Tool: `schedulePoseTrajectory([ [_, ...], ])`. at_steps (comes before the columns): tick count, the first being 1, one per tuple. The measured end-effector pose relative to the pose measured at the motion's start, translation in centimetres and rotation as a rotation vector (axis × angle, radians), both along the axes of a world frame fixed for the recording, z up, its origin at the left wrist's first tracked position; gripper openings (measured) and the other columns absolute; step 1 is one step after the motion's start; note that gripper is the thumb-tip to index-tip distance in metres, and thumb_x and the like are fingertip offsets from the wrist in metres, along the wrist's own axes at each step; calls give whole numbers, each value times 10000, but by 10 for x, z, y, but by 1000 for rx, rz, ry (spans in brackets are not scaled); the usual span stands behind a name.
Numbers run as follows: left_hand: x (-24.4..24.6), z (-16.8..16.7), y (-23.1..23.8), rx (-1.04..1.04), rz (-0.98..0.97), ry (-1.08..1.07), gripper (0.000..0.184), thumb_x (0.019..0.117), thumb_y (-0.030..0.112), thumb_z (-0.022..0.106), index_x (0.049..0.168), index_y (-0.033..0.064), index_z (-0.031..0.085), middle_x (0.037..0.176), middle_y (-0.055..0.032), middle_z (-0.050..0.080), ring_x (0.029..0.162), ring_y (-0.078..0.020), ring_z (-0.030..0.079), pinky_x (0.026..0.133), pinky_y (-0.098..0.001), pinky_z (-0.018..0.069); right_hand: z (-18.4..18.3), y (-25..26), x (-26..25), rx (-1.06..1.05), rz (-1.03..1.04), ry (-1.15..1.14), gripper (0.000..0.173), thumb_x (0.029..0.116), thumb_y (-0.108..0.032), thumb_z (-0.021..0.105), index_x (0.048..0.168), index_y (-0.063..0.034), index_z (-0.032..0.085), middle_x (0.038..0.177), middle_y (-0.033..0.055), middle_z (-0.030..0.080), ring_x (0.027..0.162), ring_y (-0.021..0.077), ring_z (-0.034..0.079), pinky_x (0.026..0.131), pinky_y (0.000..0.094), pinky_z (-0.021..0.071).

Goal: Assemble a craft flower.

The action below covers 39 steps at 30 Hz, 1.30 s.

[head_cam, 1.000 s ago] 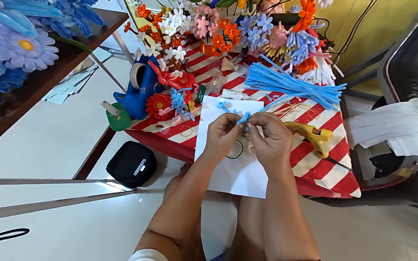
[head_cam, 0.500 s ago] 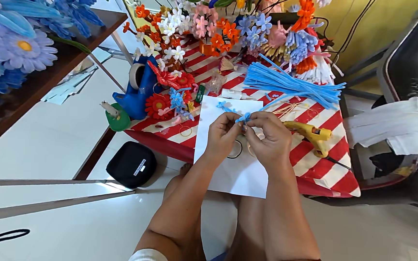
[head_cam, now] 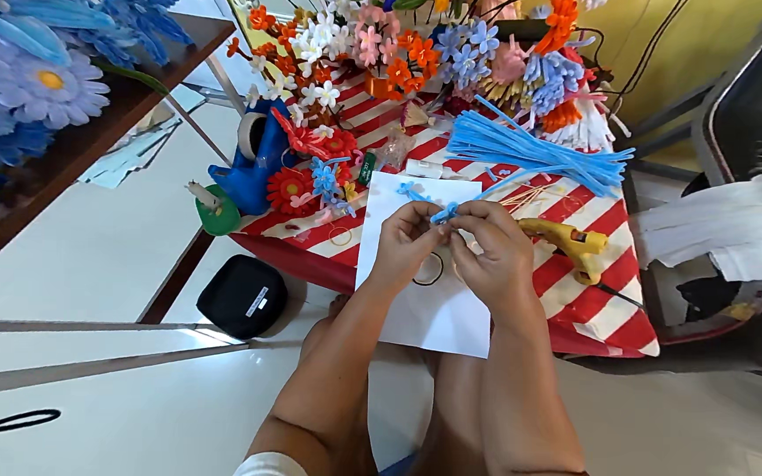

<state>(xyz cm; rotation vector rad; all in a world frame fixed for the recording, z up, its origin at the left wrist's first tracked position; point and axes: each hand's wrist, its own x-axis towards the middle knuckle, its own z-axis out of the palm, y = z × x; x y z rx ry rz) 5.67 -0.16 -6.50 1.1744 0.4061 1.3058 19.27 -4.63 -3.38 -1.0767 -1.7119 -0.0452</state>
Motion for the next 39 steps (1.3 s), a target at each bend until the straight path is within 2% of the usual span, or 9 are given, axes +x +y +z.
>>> schedulePoseTrajectory([
  [16, 10, 10, -9, -98, -100, 43, 181, 900, -91, 658, 1008, 54, 671, 857, -5, 724, 738, -98, 714, 751, -303, 629, 3, -23, 20, -76, 25, 137, 183, 915, 19, 558, 932, 38, 739, 1084, 133, 699, 969, 78, 669, 805, 183, 564],
  [20, 12, 9, -9, -118, -109, 38, 179, 898, -88, 666, 1008, 52, 679, 849, -9, 723, 731, -101, 713, 750, -304, 631, 14, -41, 47, -12, -279, 22, 167, 952, -14, 569, 954, 52, 723, 1124, 205, 713, 1049, 265, 692, 891, 391, 571],
  [23, 12, 8, -8, -122, -127, -7, 176, 902, -85, 660, 1005, 54, 690, 849, -17, 727, 736, -107, 714, 753, -309, 631, 25, -64, 83, -53, -516, 147, 241, 930, -45, 605, 1117, 106, 620, 1147, 246, 659, 1042, 263, 664, 871, 399, 564],
  [24, 11, 8, -7, -122, -129, -15, 181, 901, -88, 655, 1001, 58, 692, 849, -17, 728, 737, -108, 716, 751, -309, 631, 29, -72, 93, -158, -608, 199, 357, 901, -61, 620, 1216, 101, 576, 1207, 268, 626, 1078, 294, 644, 887, 429, 549],
  [26, 11, 8, -6, -113, -126, -17, 190, 902, -90, 649, 1001, 66, 693, 854, -15, 728, 741, -105, 716, 749, -305, 631, 32, -83, 114, -484, -719, 209, 589, 865, -115, 691, 1384, 73, 488, 1352, 334, 538, 1229, 453, 552, 987, 608, 464],
  [28, 12, 7, -6, -105, -127, -15, 188, 904, -84, 653, 1004, 71, 690, 864, -14, 723, 746, -106, 715, 751, -304, 632, 23, -84, 136, -774, -700, 145, 700, 824, -197, 801, 1413, 60, 523, 1365, 376, 523, 1283, 578, 472, 1007, 787, 346],
  [29, 12, 8, -5, -109, -127, -15, 191, 900, -86, 657, 999, 74, 690, 860, -13, 725, 741, -107, 717, 748, -302, 633, 17, -80, 141, -878, -673, 114, 706, 812, -232, 829, 1400, 47, 557, 1368, 366, 531, 1290, 584, 460, 1006, 815, 309],
  [34, 15, 7, -5, -108, -155, -54, 199, 883, -91, 666, 979, 81, 697, 848, -13, 731, 729, -108, 719, 738, -302, 633, -5, -46, 142, -1021, -614, 104, 485, 884, -213, 804, 1250, 60, 641, 1191, 319, 641, 1167, 488, 588, 995, 718, 396],
  [39, 13, 5, -4, -95, -179, -84, 197, 874, -79, 686, 970, 90, 718, 847, -17, 736, 742, -110, 722, 750, -305, 631, -2, -57, 145, -787, -484, 197, 364, 925, -172, 740, 1187, 65, 654, 1069, 255, 676, 999, 350, 657, 903, 596, 497],
])
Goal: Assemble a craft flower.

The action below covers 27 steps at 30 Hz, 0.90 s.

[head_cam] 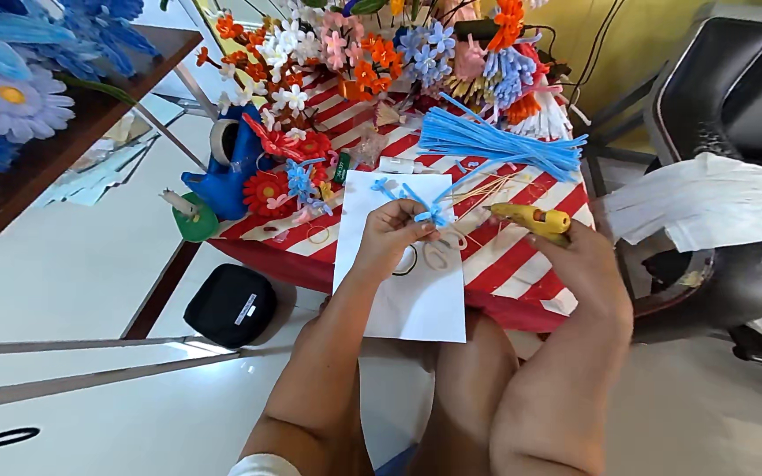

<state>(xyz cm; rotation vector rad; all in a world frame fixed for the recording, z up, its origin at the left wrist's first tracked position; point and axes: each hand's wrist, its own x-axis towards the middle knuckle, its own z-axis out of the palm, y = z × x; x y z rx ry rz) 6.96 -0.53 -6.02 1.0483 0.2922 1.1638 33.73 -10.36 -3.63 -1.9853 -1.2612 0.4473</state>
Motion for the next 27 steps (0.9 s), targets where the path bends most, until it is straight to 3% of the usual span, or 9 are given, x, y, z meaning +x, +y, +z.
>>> schedulePoseTrajectory([
  [3, -3, -1, 1, 35, 4, -5, 195, 883, -70, 690, 975, 98, 726, 855, -11, 737, 748, -105, 722, 753, -303, 631, 13, -21, -12, 315, 115, 51, 375, 917, -250, 707, 1191, -4, 635, 988, 39, 700, 857, 53, 671, 791, 294, 582],
  [4, -4, -2, 2, 50, 1, -13, 191, 885, -61, 697, 978, 103, 729, 860, -7, 737, 753, -102, 722, 754, -302, 631, 17, -27, -18, 409, 196, 101, 355, 926, -255, 701, 1193, -34, 626, 989, -33, 698, 847, -5, 665, 780, 235, 588],
  [7, -6, -4, 3, 67, -3, -29, 195, 882, -51, 709, 988, 110, 734, 869, -4, 740, 762, -99, 722, 755, -301, 629, 30, -34, -45, 539, 387, 214, 281, 941, -281, 723, 1182, -151, 657, 1042, -142, 718, 891, -39, 671, 791, 197, 590],
  [11, -7, -4, 4, 77, 5, -28, 191, 872, -33, 733, 993, 115, 742, 872, 1, 742, 763, -96, 722, 760, -300, 629, 36, -32, -66, 502, 469, 72, 299, 970, -252, 674, 1162, -23, 655, 1034, -37, 720, 926, -65, 659, 836, 145, 569],
  [16, -10, -4, 6, 146, 50, 34, 199, 878, -59, 710, 995, 101, 735, 877, 7, 740, 763, -85, 716, 758, -291, 625, 40, -33, -69, 456, 456, -63, 326, 992, -285, 633, 1158, -6, 666, 1054, 35, 714, 949, -43, 656, 857, 147, 553],
  [19, -9, -5, 5, 328, 222, 147, 159, 908, -42, 682, 998, 82, 720, 916, 32, 730, 807, -56, 699, 783, -275, 612, 39, -35, -66, 437, 462, -69, 358, 999, -315, 627, 1167, -1, 664, 1056, 40, 711, 949, -37, 658, 858, 151, 559],
  [23, -6, -10, 8, 614, 450, 177, 51, 945, -4, 672, 983, 6, 706, 983, -25, 700, 887, -55, 681, 802, -250, 602, 40, -35, -64, 449, 492, -67, 340, 1005, -290, 623, 1173, 3, 655, 1072, 41, 710, 986, -38, 653, 888, 149, 548],
  [27, -4, -11, 7, 618, 443, 140, 73, 944, -5, 672, 988, 30, 717, 998, -7, 707, 903, -44, 681, 809, -242, 600, 38, -32, -66, 456, 496, -53, 321, 1001, -286, 623, 1159, -9, 666, 1068, 31, 712, 989, -31, 656, 891, 156, 550],
])
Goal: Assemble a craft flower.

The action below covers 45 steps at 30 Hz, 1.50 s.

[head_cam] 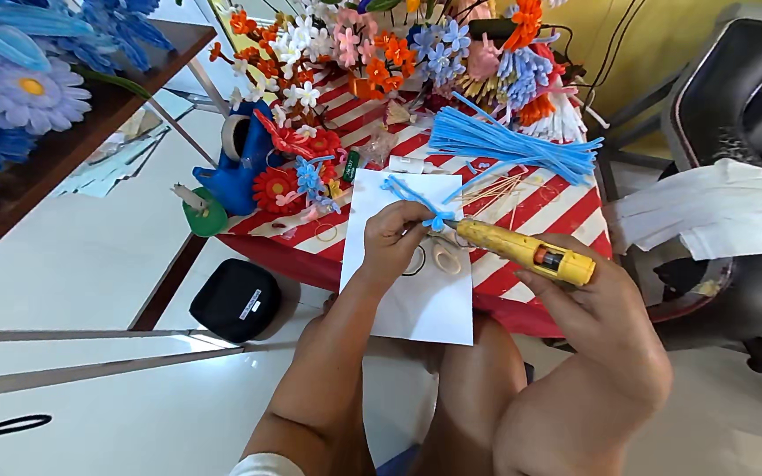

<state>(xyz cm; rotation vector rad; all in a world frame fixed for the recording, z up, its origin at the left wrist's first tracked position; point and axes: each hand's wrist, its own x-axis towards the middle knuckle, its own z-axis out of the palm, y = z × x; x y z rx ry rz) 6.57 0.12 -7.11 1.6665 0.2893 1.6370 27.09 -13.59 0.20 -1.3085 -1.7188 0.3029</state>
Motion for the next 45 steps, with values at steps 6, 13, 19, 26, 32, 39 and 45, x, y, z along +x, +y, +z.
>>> schedulePoseTrajectory([
  [6, 0, 0, -2, -155, -134, -83, 113, 939, 38, 698, 1003, 116, 750, 989, 41, 723, 877, -43, 690, 801, -255, 605, -1, 2, -4, 17, -4, 22, 313, 1006, -287, 623, 1152, -14, 666, 1056, 22, 711, 967, -44, 654, 869, 149, 555],
  [13, -1, 0, 0, -143, -146, -122, 109, 944, 76, 710, 1013, 146, 759, 986, 61, 728, 888, -38, 693, 807, -251, 604, -2, 4, -11, 12, -34, 10, 335, 1003, -301, 624, 1156, -6, 667, 1045, 50, 719, 958, -22, 666, 868, 163, 558],
  [19, 0, 0, -1, -212, -210, -177, 133, 931, 65, 725, 1026, 149, 766, 970, 44, 737, 868, -48, 703, 805, -264, 612, -2, 6, -14, 3, -38, -13, 324, 1004, -306, 604, 1145, -22, 671, 1037, 43, 714, 938, -15, 661, 852, 170, 557],
  [26, 0, 1, -2, -314, -264, -220, 145, 908, 72, 753, 1027, 152, 776, 942, 28, 753, 835, -64, 716, 795, -281, 618, -2, 5, -15, 9, -55, -22, 329, 1007, -310, 615, 1141, -15, 677, 1042, 62, 719, 954, 11, 675, 865, 193, 565],
  [32, -1, 1, -2, -326, -277, -221, 153, 904, 61, 754, 1027, 150, 771, 940, 24, 751, 827, -66, 715, 794, -280, 617, -2, 5, -16, 14, -58, -25, 322, 999, -293, 616, 1151, -16, 673, 1060, 57, 716, 967, -2, 668, 876, 180, 558],
  [39, -1, 2, -2, -323, -274, -219, 151, 901, 45, 752, 1022, 134, 771, 930, 14, 754, 828, -75, 722, 803, -288, 620, -2, 5, -18, 17, -71, -50, 321, 1014, -305, 599, 1150, -24, 673, 1052, 61, 714, 951, 12, 668, 860, 189, 558],
  [45, -1, 1, -1, -318, -271, -224, 142, 897, 67, 763, 1016, 143, 772, 923, 17, 755, 818, -68, 718, 787, -276, 617, -3, 6, -18, 20, -77, -57, 327, 1010, -310, 602, 1154, -25, 672, 1056, 62, 714, 970, 20, 668, 874, 197, 557],
])
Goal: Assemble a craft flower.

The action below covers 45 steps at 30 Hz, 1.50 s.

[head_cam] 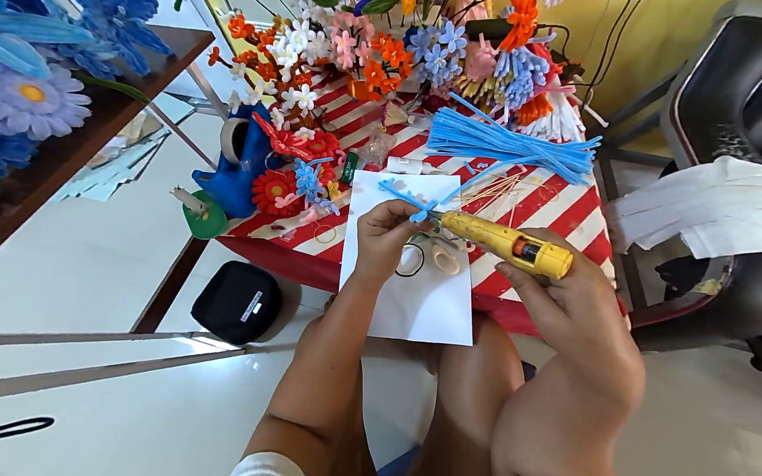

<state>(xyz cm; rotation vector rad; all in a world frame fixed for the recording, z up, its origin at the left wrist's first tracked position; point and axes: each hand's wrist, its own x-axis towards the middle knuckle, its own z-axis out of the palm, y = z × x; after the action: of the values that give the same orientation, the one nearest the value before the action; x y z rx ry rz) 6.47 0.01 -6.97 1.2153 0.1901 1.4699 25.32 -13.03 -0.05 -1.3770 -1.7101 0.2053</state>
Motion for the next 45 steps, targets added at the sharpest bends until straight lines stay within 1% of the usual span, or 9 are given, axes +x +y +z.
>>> schedulePoseTrajectory([
  [12, 0, 0, -1, -29, -11, -3, 157, 894, 66, 765, 1031, 143, 772, 924, 8, 754, 816, -79, 720, 786, -285, 619, 1, 0, -2, 23, -5, -39, 336, 1026, -333, 577, 1154, -39, 677, 1055, 70, 712, 971, 44, 668, 879, 227, 554],
  [18, 0, 0, -1, -39, -8, 0, 166, 895, 47, 758, 1032, 138, 770, 931, 7, 756, 821, -84, 724, 791, -295, 622, 4, -2, -3, 26, -19, -67, 323, 1019, -311, 579, 1157, -34, 670, 1030, 76, 704, 926, 54, 661, 842, 229, 553],
  [22, 0, 0, -1, -61, -11, -1, 176, 892, 22, 750, 1029, 131, 768, 923, 1, 756, 810, -88, 726, 785, -296, 624, 4, -5, -4, 39, -57, -115, 339, 1017, -308, 566, 1174, -30, 678, 1033, 91, 723, 930, 111, 679, 840, 305, 561],
  [28, -2, 0, 0, -75, 1, 13, 163, 892, 36, 758, 1028, 125, 769, 911, -2, 755, 802, -92, 724, 789, -299, 624, 8, -13, 5, 61, -52, -3, 333, 1011, -291, 605, 1162, -2, 673, 1049, 72, 723, 955, 14, 668, 869, 199, 558],
  [32, -3, 0, 1, -85, 6, 9, 167, 892, 19, 751, 1022, 121, 767, 910, -1, 752, 797, -90, 721, 789, -295, 623, 4, -10, 26, -7, -159, 81, 314, 969, -255, 646, 1135, 12, 656, 985, 36, 717, 873, -38, 657, 793, 167, 563],
  [34, -3, 1, 1, -88, 8, 11, 188, 887, -7, 741, 1022, 122, 764, 908, 1, 749, 794, -91, 719, 788, -297, 623, -7, 4, 42, -117, -258, 83, 318, 940, -230, 645, 1152, 6, 655, 959, 70, 706, 837, 31, 658, 761, 259, 561],
  [38, -3, 1, 0, -85, 19, 30, 177, 892, -6, 734, 1015, 118, 760, 919, -4, 750, 799, -95, 721, 789, -306, 627, -39, 40, 70, -349, -347, 190, 309, 935, -109, 692, 1197, 47, 640, 1047, 193, 689, 959, 244, 673, 875, 491, 533],
  [42, -3, 1, 0, -95, 11, 25, 195, 883, -25, 733, 1014, 117, 759, 920, -1, 748, 801, -95, 722, 791, -308, 629, -56, 50, 85, -544, -313, 206, 310, 924, -83, 714, 1197, 47, 649, 1110, 202, 688, 1035, 244, 668, 946, 474, 522],
  [45, -3, 0, -1, -98, 4, 36, 199, 881, -31, 730, 1016, 113, 755, 923, -4, 746, 800, -99, 721, 791, -314, 629, -54, 47, 87, -585, -298, 198, 374, 898, -108, 753, 1227, 31, 643, 1112, 215, 679, 1023, 267, 661, 925, 491, 519],
])
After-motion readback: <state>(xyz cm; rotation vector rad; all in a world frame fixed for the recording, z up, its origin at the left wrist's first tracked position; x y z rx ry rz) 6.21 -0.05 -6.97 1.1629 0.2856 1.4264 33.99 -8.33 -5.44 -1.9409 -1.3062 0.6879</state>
